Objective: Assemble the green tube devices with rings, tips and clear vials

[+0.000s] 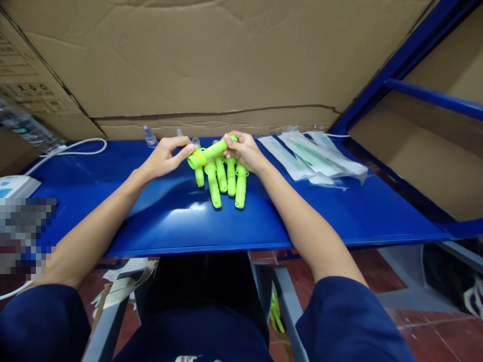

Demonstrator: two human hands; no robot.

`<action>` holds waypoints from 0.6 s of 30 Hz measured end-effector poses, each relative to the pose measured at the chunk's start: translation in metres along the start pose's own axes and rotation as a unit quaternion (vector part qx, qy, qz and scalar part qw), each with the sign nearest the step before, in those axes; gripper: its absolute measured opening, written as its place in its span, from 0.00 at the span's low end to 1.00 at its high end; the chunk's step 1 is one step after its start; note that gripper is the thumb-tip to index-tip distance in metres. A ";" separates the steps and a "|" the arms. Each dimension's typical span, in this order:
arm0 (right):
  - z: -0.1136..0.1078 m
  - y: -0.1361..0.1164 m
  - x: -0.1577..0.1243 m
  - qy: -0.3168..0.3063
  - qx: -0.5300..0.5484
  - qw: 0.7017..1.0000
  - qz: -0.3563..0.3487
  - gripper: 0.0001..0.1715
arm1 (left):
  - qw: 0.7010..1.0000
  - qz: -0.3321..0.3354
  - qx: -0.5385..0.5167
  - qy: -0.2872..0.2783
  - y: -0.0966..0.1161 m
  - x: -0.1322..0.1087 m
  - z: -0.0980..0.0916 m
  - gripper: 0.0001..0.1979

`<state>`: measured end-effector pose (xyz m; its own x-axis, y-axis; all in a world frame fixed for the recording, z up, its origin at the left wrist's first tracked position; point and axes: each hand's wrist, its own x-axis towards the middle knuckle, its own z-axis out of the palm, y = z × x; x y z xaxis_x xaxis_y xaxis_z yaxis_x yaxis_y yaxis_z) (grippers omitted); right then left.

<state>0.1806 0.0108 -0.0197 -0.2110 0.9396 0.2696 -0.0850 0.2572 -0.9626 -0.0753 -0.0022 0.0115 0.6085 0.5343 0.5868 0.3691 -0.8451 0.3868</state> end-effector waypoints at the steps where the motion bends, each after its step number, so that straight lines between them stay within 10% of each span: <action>1: 0.000 -0.002 -0.001 0.000 0.007 1.000 0.014 0.33 | 1.000 0.002 -0.010 -0.005 0.002 0.000 0.001 0.30; 18: -0.007 -0.030 -0.008 -0.056 0.025 0.997 0.049 0.24 | 0.998 0.036 -0.056 0.006 0.028 0.005 0.005 0.27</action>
<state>0.1920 -0.0023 0.0068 -0.3289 0.9276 0.1772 -0.1056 0.1504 -0.9830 -0.0590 -0.0229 0.0217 0.6212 0.4735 0.6244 0.2444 -0.8741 0.4197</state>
